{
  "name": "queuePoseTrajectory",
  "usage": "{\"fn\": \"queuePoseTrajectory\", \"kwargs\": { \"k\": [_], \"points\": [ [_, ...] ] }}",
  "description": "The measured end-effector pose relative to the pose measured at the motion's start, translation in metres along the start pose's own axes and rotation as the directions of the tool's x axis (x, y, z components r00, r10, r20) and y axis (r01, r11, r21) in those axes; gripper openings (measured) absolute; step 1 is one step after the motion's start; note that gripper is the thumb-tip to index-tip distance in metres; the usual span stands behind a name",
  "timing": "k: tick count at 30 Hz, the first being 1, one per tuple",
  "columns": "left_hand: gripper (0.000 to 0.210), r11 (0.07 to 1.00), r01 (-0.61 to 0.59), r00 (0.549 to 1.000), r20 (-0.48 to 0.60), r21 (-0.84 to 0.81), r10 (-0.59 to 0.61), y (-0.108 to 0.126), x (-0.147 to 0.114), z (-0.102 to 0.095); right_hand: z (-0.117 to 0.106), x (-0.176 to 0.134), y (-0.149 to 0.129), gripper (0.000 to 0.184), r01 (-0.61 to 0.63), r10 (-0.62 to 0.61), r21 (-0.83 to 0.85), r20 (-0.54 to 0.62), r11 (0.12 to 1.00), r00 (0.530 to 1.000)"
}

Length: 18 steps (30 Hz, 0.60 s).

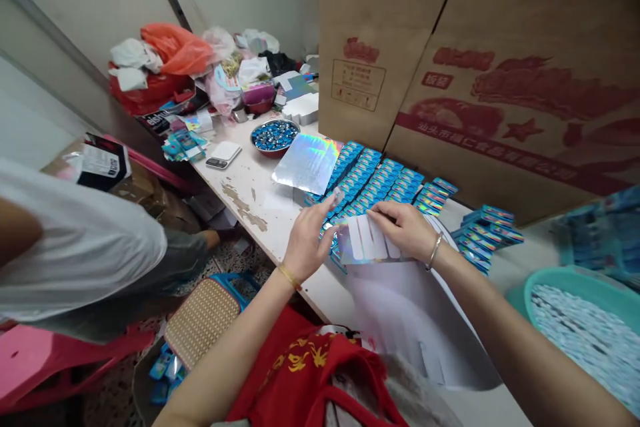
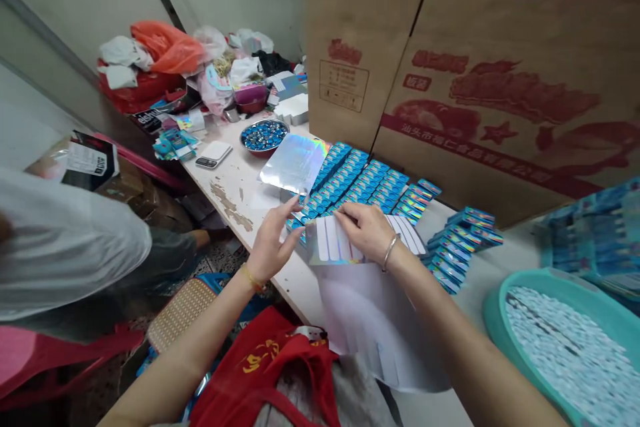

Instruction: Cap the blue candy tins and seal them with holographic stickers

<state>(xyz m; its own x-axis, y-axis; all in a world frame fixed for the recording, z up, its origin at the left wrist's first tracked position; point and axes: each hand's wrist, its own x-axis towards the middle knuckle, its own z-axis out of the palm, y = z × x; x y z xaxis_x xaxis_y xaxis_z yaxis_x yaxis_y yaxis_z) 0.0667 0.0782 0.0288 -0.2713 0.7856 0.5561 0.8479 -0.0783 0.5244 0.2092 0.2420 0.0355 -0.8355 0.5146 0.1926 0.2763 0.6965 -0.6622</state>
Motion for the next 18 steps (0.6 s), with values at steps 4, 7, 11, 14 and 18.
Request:
{"fn": "queuePoseTrajectory", "kwargs": {
  "k": [4, 7, 11, 14, 18],
  "points": [
    [0.06, 0.983, -0.113, 0.989, 0.11, 0.148, 0.097, -0.008, 0.012, 0.028, -0.002, -0.005, -0.001, 0.032, -0.046, 0.047, 0.099, 0.001, 0.994, 0.999],
    [0.061, 0.975, -0.141, 0.99, 0.052, 0.173, 0.134, -0.005, 0.012, 0.045, -0.006, -0.012, 0.009, 0.034, -0.127, 0.134, 0.168, -0.035, 0.978, 0.99],
    [0.059, 0.966, -0.237, 0.971, 0.05, 0.1, 0.233, 0.001, 0.015, 0.064, -0.014, -0.026, 0.02, 0.034, -0.215, 0.242, 0.23, -0.098, 0.949, 0.965],
    [0.058, 0.956, -0.293, 0.955, 0.042, -0.016, 0.293, 0.014, 0.02, 0.079, -0.027, -0.044, 0.029, 0.033, -0.286, 0.323, 0.229, -0.147, 0.931, 0.935],
    [0.06, 0.908, -0.204, 0.971, 0.045, -0.365, 0.236, 0.043, 0.023, 0.089, -0.057, -0.105, 0.051, 0.031, -0.425, 0.436, 0.104, -0.303, 0.899, 0.847]
  ]
}}
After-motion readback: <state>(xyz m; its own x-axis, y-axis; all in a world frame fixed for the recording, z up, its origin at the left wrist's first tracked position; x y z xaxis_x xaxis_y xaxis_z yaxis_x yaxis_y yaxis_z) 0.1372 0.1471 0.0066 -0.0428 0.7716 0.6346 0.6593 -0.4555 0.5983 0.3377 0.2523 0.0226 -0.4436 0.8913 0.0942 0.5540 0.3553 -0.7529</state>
